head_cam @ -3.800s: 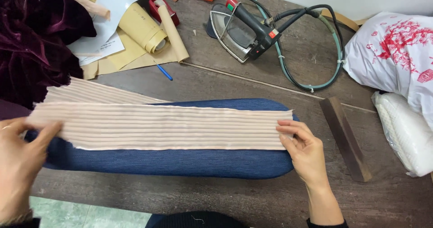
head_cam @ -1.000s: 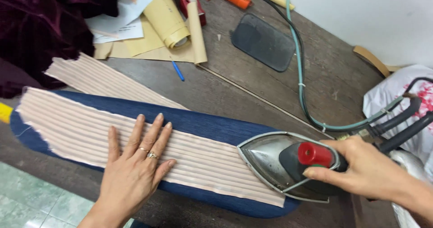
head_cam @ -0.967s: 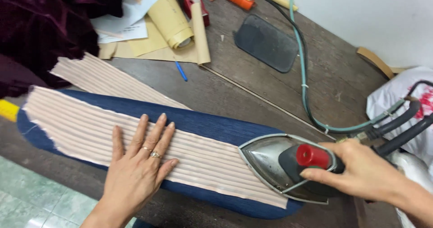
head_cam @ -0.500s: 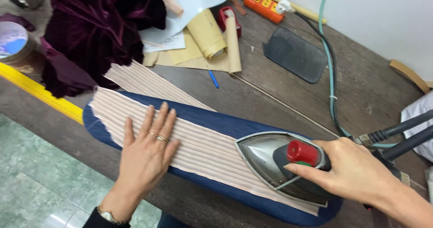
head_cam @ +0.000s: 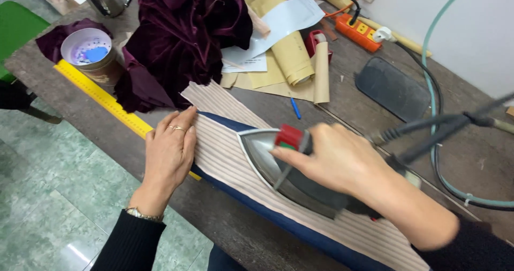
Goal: Ironing and setting pleats on fabric strips using a steam iron and a wooden clapper.
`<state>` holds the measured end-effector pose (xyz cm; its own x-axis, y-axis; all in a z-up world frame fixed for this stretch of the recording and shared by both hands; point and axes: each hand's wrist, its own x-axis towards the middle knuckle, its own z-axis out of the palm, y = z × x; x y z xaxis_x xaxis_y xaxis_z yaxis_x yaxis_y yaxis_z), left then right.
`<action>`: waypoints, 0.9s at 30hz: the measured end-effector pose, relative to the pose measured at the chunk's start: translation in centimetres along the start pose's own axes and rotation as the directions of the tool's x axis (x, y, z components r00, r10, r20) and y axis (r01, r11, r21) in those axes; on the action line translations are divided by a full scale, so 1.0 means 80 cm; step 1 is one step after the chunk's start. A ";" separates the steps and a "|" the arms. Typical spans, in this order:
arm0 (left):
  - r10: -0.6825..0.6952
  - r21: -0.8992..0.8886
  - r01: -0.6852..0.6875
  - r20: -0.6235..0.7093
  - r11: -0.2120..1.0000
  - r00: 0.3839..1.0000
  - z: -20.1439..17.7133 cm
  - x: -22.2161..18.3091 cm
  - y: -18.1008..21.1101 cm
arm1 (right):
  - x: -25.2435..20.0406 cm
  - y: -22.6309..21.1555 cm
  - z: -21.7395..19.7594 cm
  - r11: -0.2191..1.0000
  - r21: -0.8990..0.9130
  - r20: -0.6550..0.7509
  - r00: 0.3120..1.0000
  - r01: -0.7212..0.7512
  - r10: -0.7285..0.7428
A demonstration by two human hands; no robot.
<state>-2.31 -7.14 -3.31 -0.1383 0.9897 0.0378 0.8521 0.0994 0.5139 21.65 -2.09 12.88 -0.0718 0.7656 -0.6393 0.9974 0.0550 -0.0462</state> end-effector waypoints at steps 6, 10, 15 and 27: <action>-0.019 -0.399 0.016 -0.002 0.917 1.000 -0.017 -0.006 -0.006 | 0.037 -0.065 -0.006 0.952 0.052 -0.151 0.944 0.303 -0.293; -0.003 -0.395 -0.002 -0.013 0.919 1.000 -0.023 0.000 -0.010 | 0.060 -0.070 -0.002 0.933 0.067 -0.230 0.916 0.353 -0.330; 0.039 -0.196 -0.048 -0.051 0.979 0.998 -0.005 0.004 -0.013 | 0.023 -0.021 0.000 0.963 0.003 -0.122 0.956 0.268 -0.266; 0.122 -0.093 -0.150 -0.253 0.984 0.960 0.026 0.004 -0.024 | -0.070 0.344 0.106 0.901 0.367 -0.121 0.949 -0.230 0.291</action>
<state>-2.96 -6.82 -6.08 -0.1563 0.9357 0.3162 0.8124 -0.0603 0.5800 49.47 -10.29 8.70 0.2222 0.8202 -0.5271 0.9155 -0.3615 -0.1765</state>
